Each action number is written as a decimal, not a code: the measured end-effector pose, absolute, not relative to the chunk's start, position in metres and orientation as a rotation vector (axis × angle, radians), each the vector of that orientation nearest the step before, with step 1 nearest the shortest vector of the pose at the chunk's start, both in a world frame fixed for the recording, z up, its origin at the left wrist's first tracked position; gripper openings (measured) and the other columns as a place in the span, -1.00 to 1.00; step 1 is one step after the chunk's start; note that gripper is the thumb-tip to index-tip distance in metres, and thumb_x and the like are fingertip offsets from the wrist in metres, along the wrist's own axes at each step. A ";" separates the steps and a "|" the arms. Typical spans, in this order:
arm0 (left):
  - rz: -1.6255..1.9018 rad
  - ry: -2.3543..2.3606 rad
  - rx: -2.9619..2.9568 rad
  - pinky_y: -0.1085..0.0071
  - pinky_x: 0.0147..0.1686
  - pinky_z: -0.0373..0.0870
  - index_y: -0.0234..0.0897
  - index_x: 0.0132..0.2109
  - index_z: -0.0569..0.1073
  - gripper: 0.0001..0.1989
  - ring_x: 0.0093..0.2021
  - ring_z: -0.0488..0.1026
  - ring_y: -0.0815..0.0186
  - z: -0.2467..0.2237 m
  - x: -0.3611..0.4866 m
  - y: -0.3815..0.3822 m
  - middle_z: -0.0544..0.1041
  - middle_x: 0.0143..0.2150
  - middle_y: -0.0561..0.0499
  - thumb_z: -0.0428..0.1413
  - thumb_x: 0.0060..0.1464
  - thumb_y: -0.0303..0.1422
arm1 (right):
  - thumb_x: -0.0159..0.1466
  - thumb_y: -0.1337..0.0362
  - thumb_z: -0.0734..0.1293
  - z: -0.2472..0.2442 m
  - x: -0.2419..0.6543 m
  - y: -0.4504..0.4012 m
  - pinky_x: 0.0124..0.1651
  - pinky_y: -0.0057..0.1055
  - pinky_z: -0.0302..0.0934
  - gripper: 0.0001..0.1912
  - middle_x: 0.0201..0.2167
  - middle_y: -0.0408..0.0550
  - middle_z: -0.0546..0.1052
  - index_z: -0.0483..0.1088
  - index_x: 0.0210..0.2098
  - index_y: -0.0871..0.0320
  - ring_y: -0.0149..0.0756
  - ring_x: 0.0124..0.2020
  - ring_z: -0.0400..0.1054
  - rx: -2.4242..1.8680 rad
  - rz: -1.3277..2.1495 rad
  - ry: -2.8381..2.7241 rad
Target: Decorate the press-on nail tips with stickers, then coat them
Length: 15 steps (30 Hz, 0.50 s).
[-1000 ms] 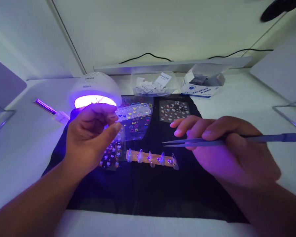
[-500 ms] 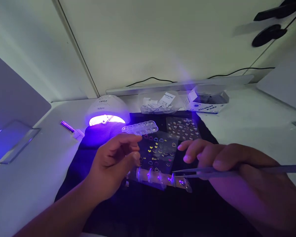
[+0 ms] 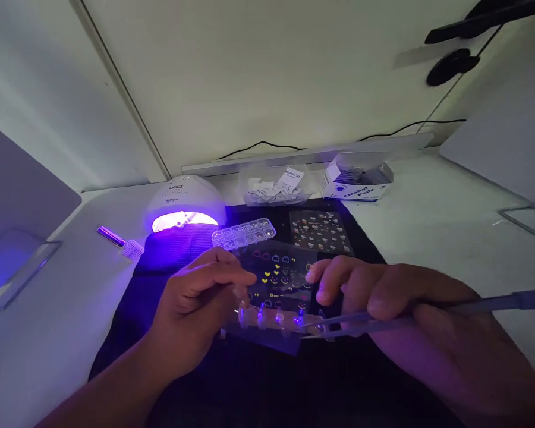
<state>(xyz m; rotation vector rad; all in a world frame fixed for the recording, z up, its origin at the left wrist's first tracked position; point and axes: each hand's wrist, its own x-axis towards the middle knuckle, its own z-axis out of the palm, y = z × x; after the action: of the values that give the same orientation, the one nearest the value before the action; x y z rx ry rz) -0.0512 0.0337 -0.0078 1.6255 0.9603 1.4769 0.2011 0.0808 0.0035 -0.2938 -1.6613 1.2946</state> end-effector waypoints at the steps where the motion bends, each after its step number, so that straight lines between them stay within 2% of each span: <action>1: 1.476 0.967 1.625 0.36 -0.40 0.47 0.01 -0.11 0.71 -0.69 -0.35 0.46 0.30 -0.008 -0.051 0.034 0.53 -0.35 0.01 0.21 0.20 -0.54 | 0.37 0.13 0.36 0.003 0.201 0.080 -0.01 -0.02 0.46 -0.82 -0.53 -0.09 0.53 0.63 -0.23 -0.02 -0.11 -0.29 0.51 -0.297 1.309 -1.658; 6: 1.480 0.983 1.600 0.40 -0.39 0.47 0.01 -0.09 0.70 -0.67 -0.33 0.46 0.32 -0.008 -0.052 0.033 0.53 -0.33 0.03 0.23 0.17 -0.56 | 0.38 0.14 0.37 0.004 0.199 0.077 -0.07 -0.06 0.50 -0.82 -0.51 -0.08 0.57 0.64 -0.21 -0.02 -0.12 -0.30 0.52 -0.301 1.322 -1.658; 9: 1.481 0.959 1.575 0.41 -0.38 0.46 -0.03 -0.10 0.69 -0.67 -0.34 0.46 0.33 -0.007 -0.051 0.033 0.52 -0.35 0.04 0.30 0.08 -0.58 | 0.38 0.12 0.36 0.004 0.197 0.076 -0.02 -0.03 0.49 -0.80 -0.52 -0.08 0.57 0.65 -0.23 -0.02 -0.10 -0.29 0.54 -0.313 1.299 -1.662; 15: 1.426 0.884 1.521 0.43 -0.44 0.47 -0.09 -0.05 0.66 -0.61 -0.41 0.45 0.36 -0.005 -0.043 0.033 0.51 -0.36 0.06 0.34 -0.01 -0.59 | 0.35 0.26 0.38 0.006 0.195 0.072 0.06 0.01 0.44 -0.85 -0.48 -0.10 0.59 0.64 -0.23 -0.02 -0.09 -0.26 0.56 -0.324 1.357 -1.658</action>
<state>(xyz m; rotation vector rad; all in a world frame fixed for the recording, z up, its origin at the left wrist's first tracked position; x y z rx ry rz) -0.0435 0.0327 -0.0052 1.5209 0.8843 1.4262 0.1955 0.0724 0.0058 -0.3241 -1.6579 1.3572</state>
